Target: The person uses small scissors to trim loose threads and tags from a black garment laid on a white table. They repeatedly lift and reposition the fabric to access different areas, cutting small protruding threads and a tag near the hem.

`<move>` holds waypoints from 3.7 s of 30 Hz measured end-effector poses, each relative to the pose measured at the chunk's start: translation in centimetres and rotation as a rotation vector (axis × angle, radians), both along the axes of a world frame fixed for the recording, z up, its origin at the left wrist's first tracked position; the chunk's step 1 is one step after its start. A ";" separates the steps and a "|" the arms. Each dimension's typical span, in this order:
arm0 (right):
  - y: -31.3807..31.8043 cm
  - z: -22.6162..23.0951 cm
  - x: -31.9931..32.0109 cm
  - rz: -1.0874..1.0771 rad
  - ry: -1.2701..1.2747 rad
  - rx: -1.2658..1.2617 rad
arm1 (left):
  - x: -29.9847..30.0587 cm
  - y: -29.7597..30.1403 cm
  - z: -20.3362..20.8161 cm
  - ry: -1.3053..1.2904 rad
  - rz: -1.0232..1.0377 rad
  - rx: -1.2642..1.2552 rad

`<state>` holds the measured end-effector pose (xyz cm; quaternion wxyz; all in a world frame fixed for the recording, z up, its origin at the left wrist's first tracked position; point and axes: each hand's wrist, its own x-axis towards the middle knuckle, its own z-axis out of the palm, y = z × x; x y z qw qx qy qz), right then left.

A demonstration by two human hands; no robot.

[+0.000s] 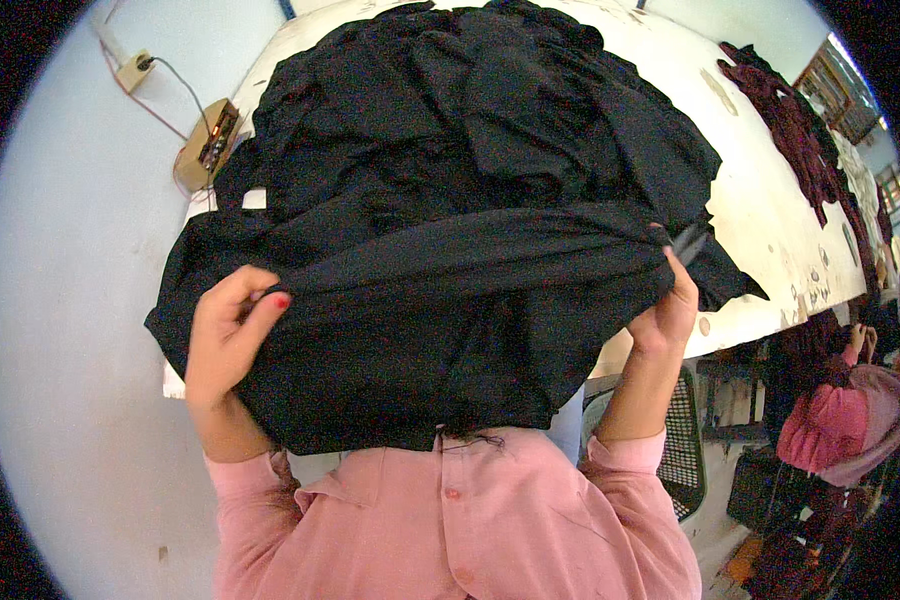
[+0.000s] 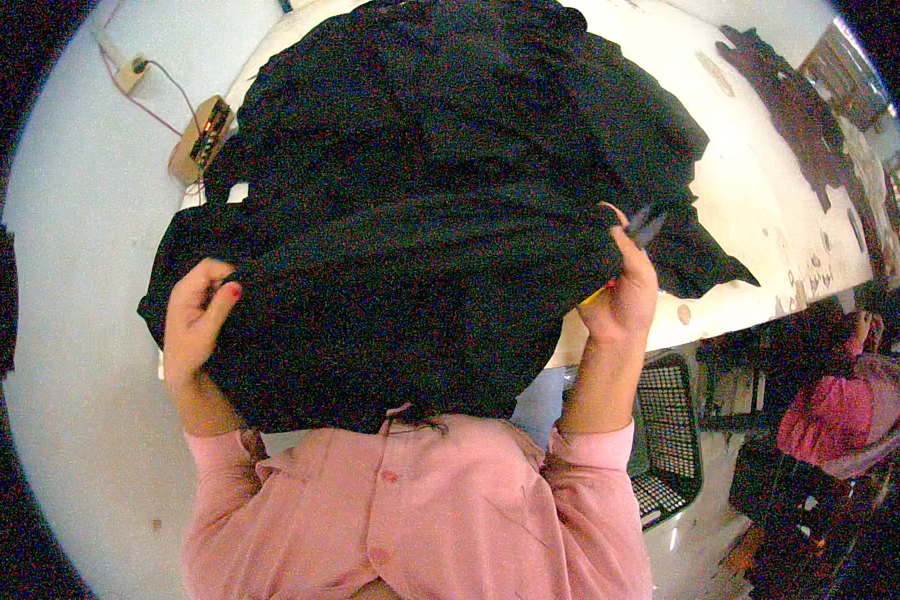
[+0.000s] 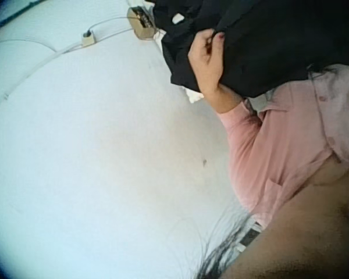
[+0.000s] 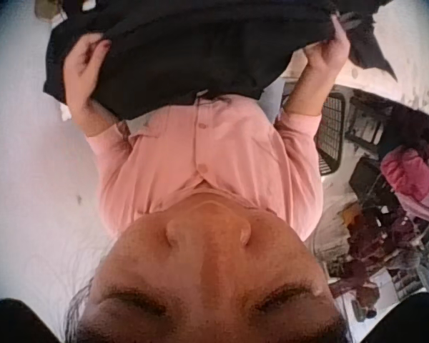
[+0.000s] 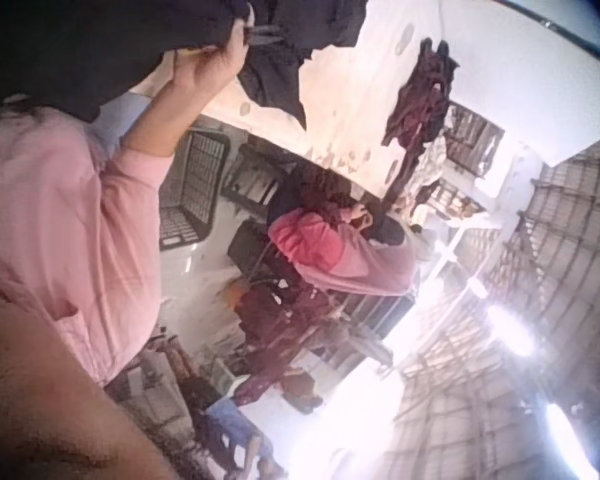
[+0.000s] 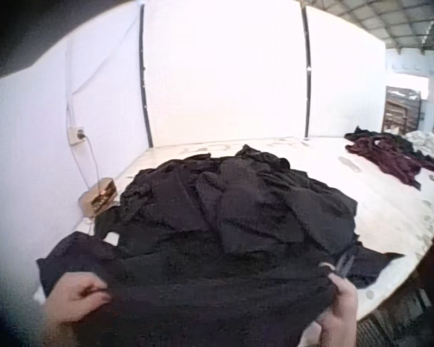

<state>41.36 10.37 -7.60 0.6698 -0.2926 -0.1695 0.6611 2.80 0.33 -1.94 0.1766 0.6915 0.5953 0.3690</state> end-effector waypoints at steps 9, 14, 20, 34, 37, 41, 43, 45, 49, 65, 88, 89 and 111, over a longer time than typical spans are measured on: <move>-0.9 0.3 0.4 0.231 -0.652 0.126 | -5.4 -2.6 1.7 0.160 0.323 0.016; -0.6 -0.5 -0.8 0.539 -1.018 0.288 | -1.4 -0.3 2.0 0.610 0.316 -0.058; -1.5 -1.7 0.9 0.812 -0.954 0.550 | 8.6 5.7 0.8 0.415 -0.137 0.214; -1.3 1.5 -4.6 0.538 -1.213 0.510 | 11.0 6.3 0.0 -0.012 -0.440 0.032; -1.6 0.6 -5.8 0.589 -0.879 0.658 | 10.6 6.2 0.3 -0.104 -0.492 -0.039; -2.2 0.6 -6.6 0.761 -0.292 0.839 | 10.4 5.8 0.8 -0.445 -0.511 -0.577; -2.2 0.3 -6.3 0.789 -0.363 0.749 | 10.3 6.3 0.2 -0.496 -0.657 -0.664; -2.2 0.1 -6.0 0.823 -0.390 0.691 | 9.8 6.8 0.4 -0.409 -0.693 -0.524; -2.5 0.2 -5.8 0.822 -0.370 0.593 | 9.2 7.5 0.2 -0.476 -0.650 -0.283; -1.9 2.9 -7.0 -0.195 -1.326 0.988 | 9.6 7.3 1.9 -0.672 -0.232 -0.357; -1.1 3.6 -7.4 0.099 -1.216 0.981 | 9.2 6.2 1.3 -0.885 -0.403 -0.355; -1.1 3.7 -7.5 0.082 -1.210 1.010 | 9.0 6.1 1.3 -0.880 -0.399 -0.407; -1.5 4.6 -8.3 0.067 -1.158 1.110 | 9.9 6.2 0.7 -1.115 -0.605 -0.583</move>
